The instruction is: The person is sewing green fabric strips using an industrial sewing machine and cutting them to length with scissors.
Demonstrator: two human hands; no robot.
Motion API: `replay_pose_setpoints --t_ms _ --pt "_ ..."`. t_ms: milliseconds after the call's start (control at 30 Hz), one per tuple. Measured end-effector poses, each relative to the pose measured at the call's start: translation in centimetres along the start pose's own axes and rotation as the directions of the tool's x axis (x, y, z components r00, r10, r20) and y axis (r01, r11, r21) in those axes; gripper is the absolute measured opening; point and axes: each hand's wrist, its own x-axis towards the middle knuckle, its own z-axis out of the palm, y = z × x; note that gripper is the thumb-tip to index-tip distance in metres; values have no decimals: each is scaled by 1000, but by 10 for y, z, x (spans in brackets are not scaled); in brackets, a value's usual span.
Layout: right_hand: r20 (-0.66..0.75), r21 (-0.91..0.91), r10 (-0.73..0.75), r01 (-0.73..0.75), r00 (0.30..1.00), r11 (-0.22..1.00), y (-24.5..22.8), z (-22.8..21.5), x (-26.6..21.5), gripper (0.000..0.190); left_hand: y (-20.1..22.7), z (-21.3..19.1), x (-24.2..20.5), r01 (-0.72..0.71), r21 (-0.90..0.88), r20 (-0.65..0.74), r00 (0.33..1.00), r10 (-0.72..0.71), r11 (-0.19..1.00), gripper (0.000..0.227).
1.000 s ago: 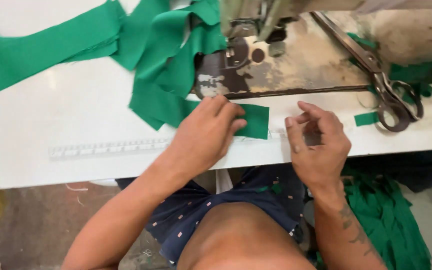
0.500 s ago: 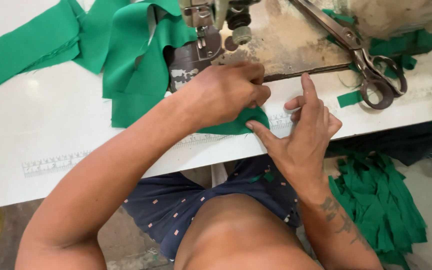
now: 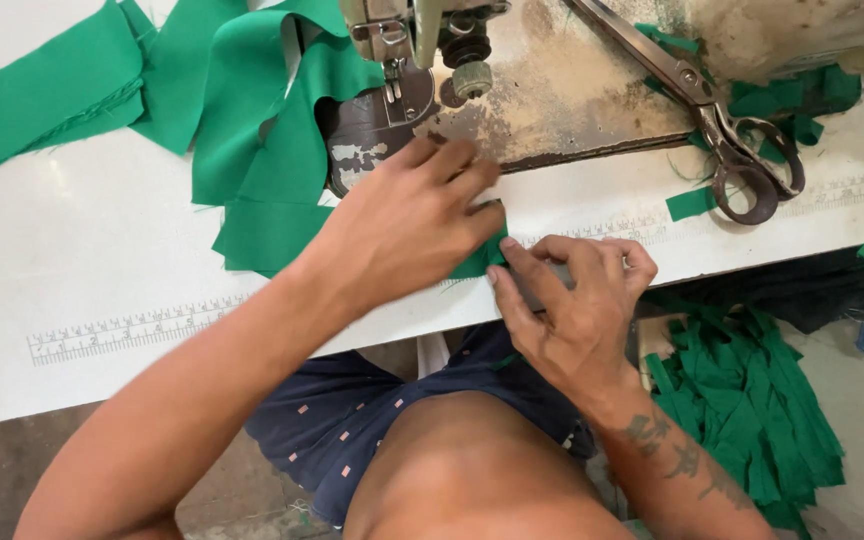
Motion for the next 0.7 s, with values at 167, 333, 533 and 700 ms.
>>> replay_pose_setpoints --t_ms 167,333,533,700 --pt "101 102 -227 217 969 971 26 -17 13 35 34 -1 -32 231 19 52 971 -232 973 44" --pt "234 221 -434 387 870 895 40 -16 19 59 39 -5 -50 372 -27 -5 928 -372 928 39" --pt "259 285 -515 445 817 849 38 -12 35 78 41 -24 -78 208 -5 -170 964 -206 978 24" --pt "213 327 -578 500 788 802 25 24 80 91 -8 -38 -115 445 21 50 894 -445 895 50"
